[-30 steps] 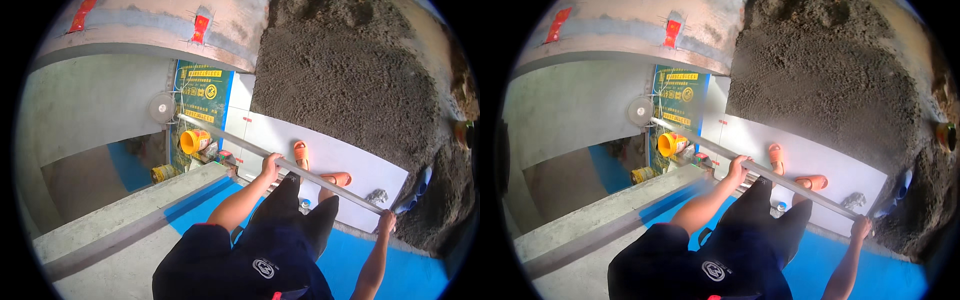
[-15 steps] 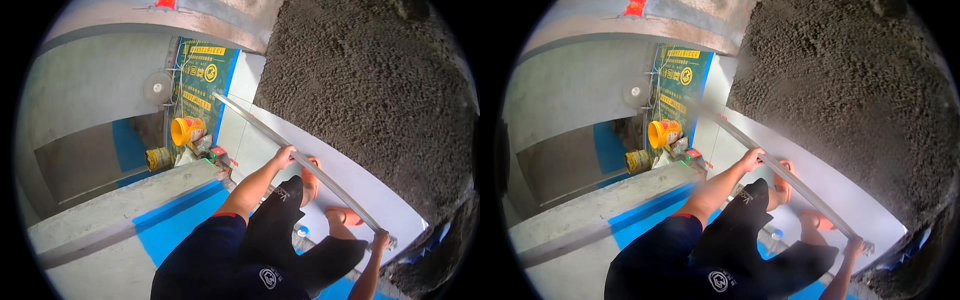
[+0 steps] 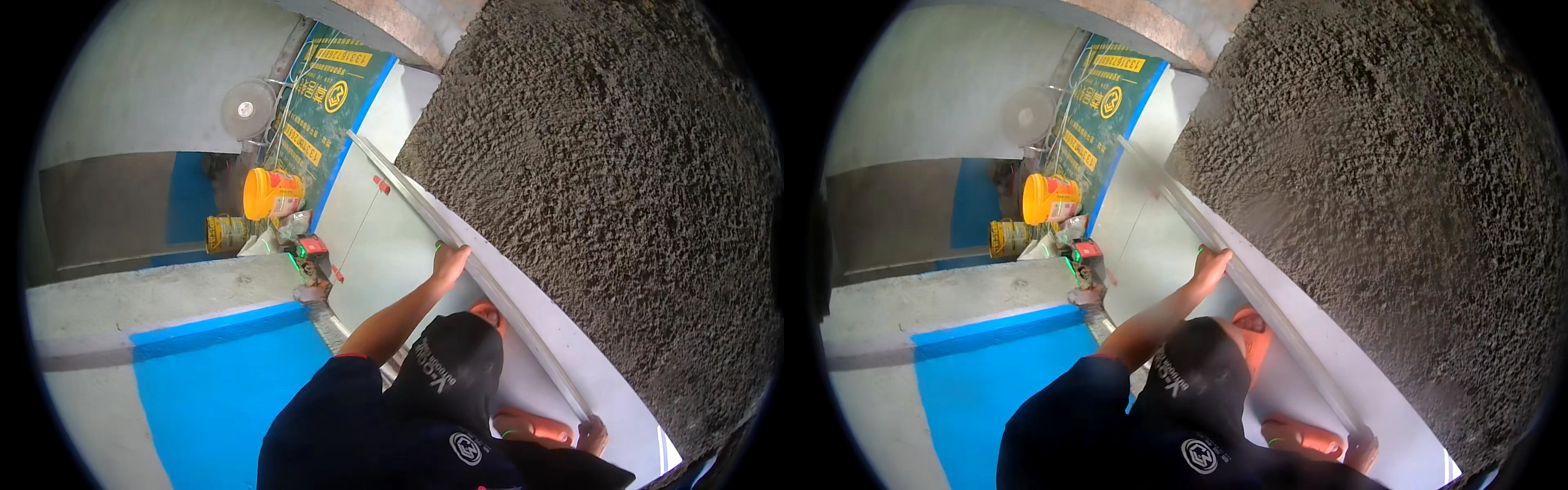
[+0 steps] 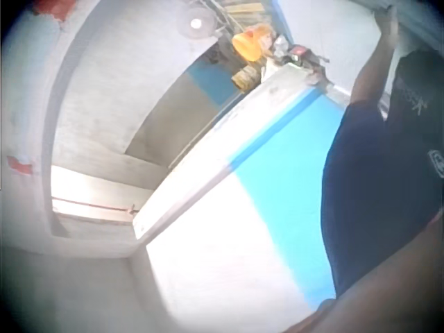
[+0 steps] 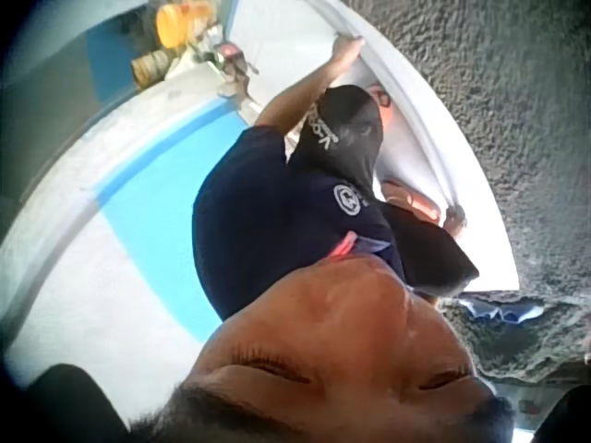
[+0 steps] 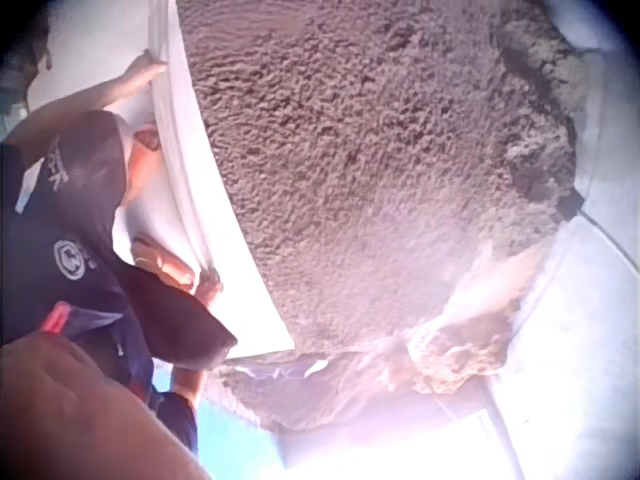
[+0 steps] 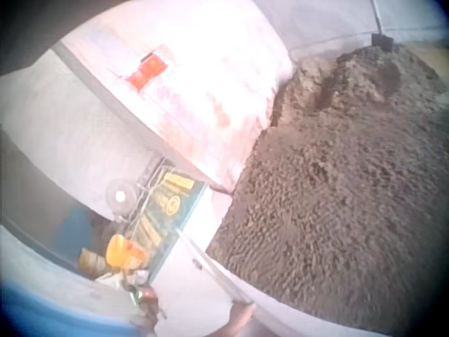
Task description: The person levels a layer of cement over a tiled floor using a long metal bar, periodically clearing excess cement and wiping the tile surface with a cloth.
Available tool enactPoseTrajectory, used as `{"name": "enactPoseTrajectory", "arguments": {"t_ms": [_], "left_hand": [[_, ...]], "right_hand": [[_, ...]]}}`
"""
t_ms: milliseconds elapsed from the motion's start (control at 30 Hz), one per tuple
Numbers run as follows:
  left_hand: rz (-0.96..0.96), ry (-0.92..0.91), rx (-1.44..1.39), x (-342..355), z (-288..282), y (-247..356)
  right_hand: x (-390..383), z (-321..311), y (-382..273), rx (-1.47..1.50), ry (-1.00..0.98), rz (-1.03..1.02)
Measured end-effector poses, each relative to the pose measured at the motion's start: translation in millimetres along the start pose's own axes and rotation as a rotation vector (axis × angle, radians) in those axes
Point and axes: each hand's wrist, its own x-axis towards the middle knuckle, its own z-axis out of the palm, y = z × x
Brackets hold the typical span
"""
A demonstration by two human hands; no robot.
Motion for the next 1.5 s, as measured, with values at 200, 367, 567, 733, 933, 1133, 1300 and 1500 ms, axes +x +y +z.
{"name": "enactPoseTrajectory", "arguments": {"t_ms": [200, 367, 567, 733, 933, 1133, 1300, 1500], "left_hand": [[0.339, 0.205, -0.075, -40, 60, 23], [0.275, -0.051, -0.014, -91, 97, 48], [0.720, 0.009, 0.038, -100, 155, 33], [0.604, -0.311, -0.003, -129, 187, 107], [0.452, -0.429, 0.114, -146, 136, 112], [0.358, -0.124, -0.068, -90, 71, 56], [0.573, 0.012, -0.044, -60, 92, 67], [0.583, -0.071, -0.075, -69, 139, 87]], "right_hand": [[-22, -13, -3, 0.185, -0.058, 0.065], [-69, -30, 7, 0.211, -0.078, 0.170], [-92, -42, 13, 0.198, -0.076, 0.218], [-107, -41, 11, 0.169, -0.041, 0.257], [-99, -29, 15, 0.167, -0.003, 0.240], [-53, -14, 5, 0.143, 0.036, 0.119], [-23, -29, -36, 0.135, -0.051, 0.120], [-43, -20, -15, 0.127, 0.031, 0.155]]}}
